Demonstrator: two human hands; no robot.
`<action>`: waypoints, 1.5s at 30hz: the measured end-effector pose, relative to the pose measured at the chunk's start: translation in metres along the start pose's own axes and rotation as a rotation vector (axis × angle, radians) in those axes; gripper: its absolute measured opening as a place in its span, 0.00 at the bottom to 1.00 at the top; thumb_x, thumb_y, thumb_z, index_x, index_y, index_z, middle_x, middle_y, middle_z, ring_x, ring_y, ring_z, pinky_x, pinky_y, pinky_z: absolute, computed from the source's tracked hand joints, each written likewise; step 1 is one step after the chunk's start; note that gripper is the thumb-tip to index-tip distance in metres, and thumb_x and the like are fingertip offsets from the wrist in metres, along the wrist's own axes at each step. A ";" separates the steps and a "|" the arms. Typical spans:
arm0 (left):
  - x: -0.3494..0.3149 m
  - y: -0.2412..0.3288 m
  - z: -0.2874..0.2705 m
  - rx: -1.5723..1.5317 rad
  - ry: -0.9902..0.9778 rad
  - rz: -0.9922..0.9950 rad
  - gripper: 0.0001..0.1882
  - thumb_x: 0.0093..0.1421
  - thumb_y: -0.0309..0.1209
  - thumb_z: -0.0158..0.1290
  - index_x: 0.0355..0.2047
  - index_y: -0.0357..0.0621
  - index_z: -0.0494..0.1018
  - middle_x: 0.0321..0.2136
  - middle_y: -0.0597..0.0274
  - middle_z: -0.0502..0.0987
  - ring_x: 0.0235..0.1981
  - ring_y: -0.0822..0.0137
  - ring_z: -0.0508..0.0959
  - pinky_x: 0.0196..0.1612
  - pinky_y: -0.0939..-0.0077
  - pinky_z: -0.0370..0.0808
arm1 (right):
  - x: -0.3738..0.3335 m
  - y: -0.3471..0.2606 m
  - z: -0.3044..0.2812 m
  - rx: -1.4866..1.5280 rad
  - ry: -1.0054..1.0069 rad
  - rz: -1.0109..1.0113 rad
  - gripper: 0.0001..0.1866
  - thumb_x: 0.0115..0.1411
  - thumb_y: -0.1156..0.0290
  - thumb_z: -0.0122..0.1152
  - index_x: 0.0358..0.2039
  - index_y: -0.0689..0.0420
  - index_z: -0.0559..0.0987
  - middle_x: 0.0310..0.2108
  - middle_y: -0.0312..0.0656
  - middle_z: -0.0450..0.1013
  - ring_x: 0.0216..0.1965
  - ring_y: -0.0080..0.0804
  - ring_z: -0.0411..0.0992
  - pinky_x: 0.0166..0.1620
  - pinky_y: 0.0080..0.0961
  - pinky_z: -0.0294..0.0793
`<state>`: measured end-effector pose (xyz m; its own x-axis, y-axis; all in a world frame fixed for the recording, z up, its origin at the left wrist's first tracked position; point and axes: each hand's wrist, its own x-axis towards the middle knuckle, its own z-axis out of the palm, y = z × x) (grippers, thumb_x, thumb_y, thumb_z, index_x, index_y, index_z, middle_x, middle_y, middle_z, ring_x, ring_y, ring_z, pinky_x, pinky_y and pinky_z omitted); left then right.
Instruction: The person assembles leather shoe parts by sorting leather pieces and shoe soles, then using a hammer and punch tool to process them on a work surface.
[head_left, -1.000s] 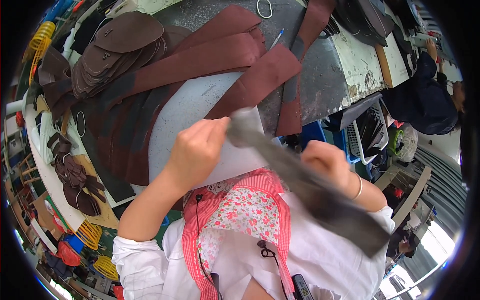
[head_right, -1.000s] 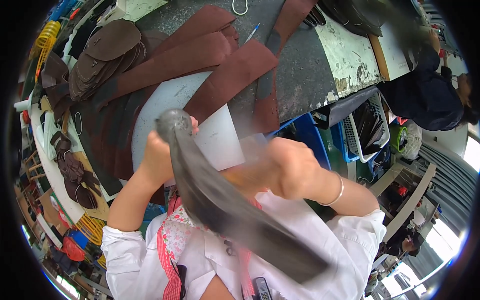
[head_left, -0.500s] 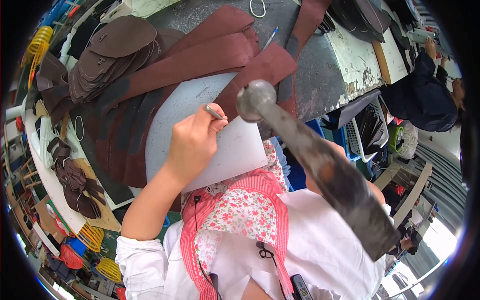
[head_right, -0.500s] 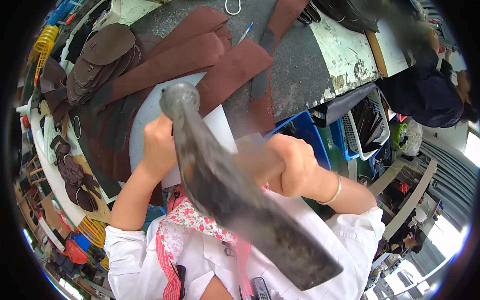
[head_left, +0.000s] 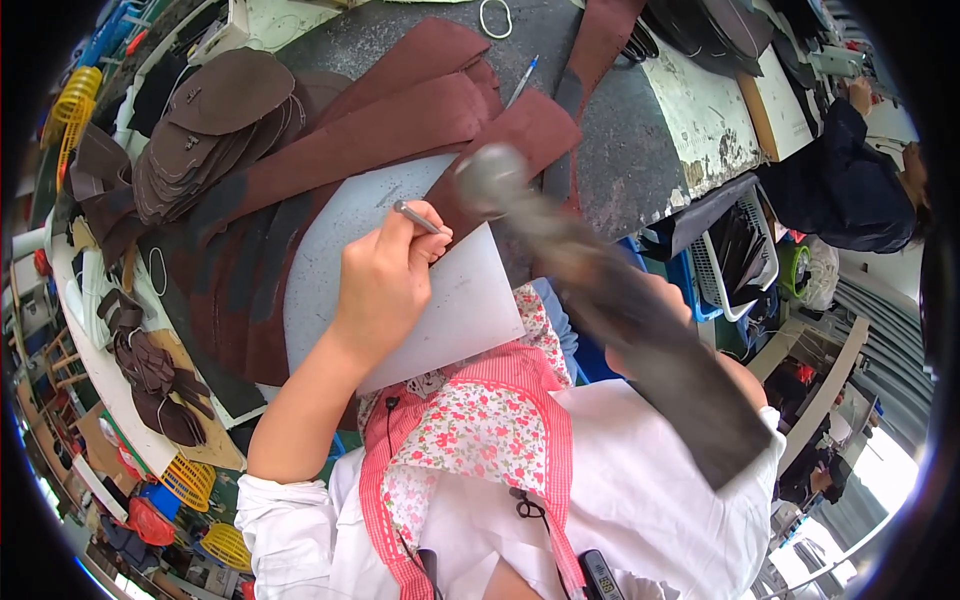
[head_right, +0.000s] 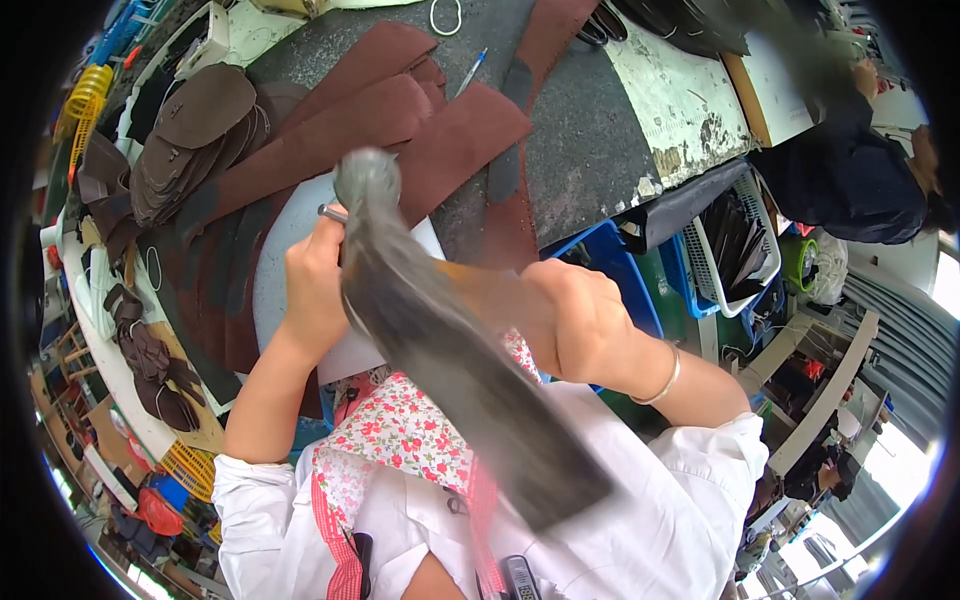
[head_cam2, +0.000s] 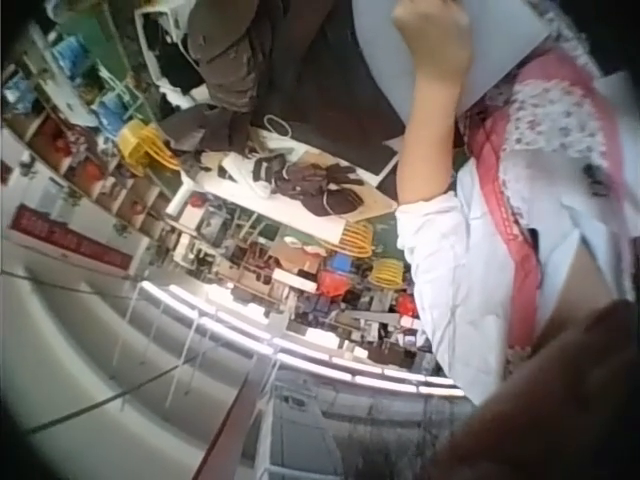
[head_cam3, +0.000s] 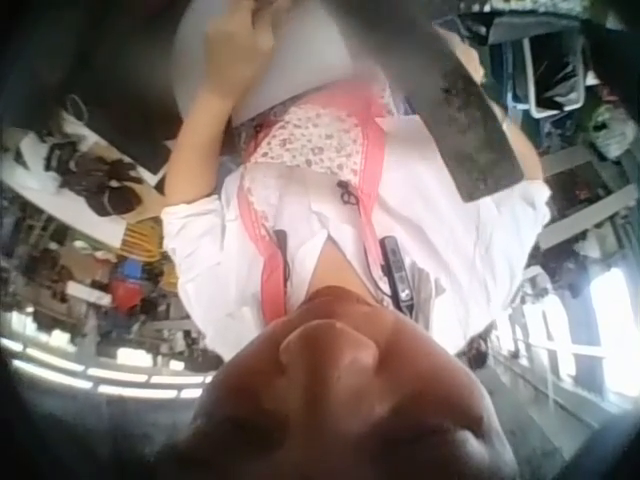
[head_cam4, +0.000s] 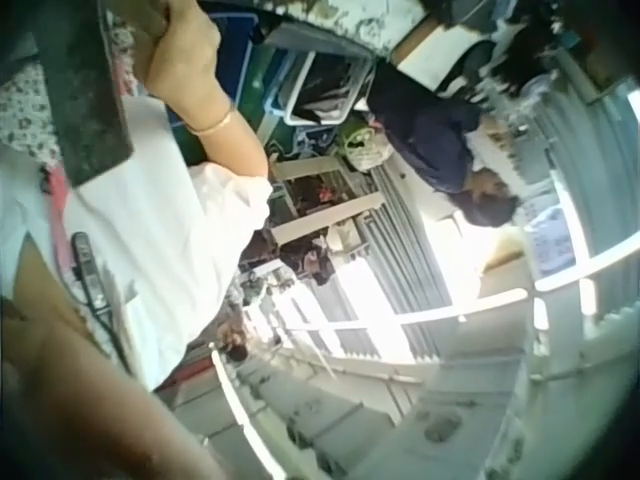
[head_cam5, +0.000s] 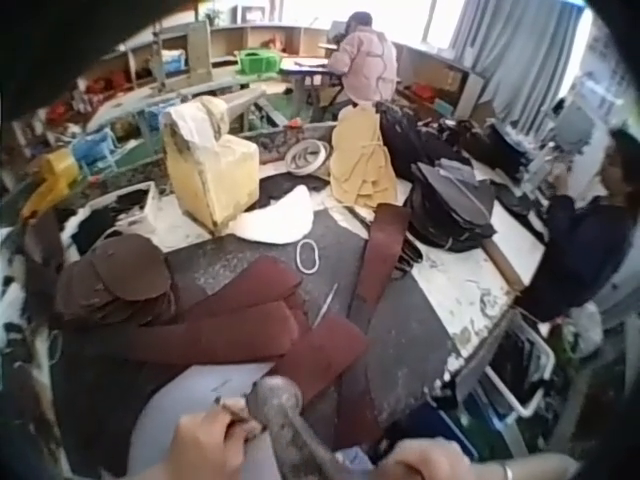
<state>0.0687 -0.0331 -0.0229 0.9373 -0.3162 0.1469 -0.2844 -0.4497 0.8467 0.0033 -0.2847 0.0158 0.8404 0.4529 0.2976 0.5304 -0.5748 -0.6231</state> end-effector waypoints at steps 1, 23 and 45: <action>-0.002 -0.001 0.000 0.131 0.014 0.115 0.08 0.52 0.18 0.54 0.31 0.38 0.66 0.22 0.55 0.76 0.23 0.57 0.78 0.25 0.67 0.74 | 0.002 0.005 0.005 -0.084 0.102 -0.134 0.17 0.44 0.85 0.56 0.37 0.74 0.67 0.24 0.50 0.69 0.18 0.43 0.69 0.22 0.29 0.70; 0.005 -0.005 0.009 0.302 0.000 0.296 0.07 0.49 0.18 0.54 0.30 0.36 0.68 0.23 0.55 0.74 0.25 0.55 0.76 0.28 0.64 0.73 | -0.008 0.015 0.008 0.098 -0.196 0.177 0.19 0.44 0.84 0.55 0.41 0.68 0.70 0.28 0.49 0.69 0.23 0.50 0.70 0.24 0.36 0.71; -0.116 -0.017 -0.039 0.416 0.072 0.036 0.14 0.44 0.10 0.51 0.32 0.33 0.66 0.38 0.49 0.72 0.34 0.53 0.76 0.33 0.66 0.76 | 0.007 -0.003 0.052 0.298 -0.116 0.339 0.11 0.56 0.79 0.58 0.40 0.66 0.70 0.21 0.48 0.70 0.19 0.42 0.71 0.23 0.28 0.67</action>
<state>-0.0274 0.0436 -0.0341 0.9329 -0.2850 0.2204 -0.3602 -0.7433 0.5637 0.0020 -0.2443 -0.0179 0.9338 0.3565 -0.0310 0.1588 -0.4906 -0.8568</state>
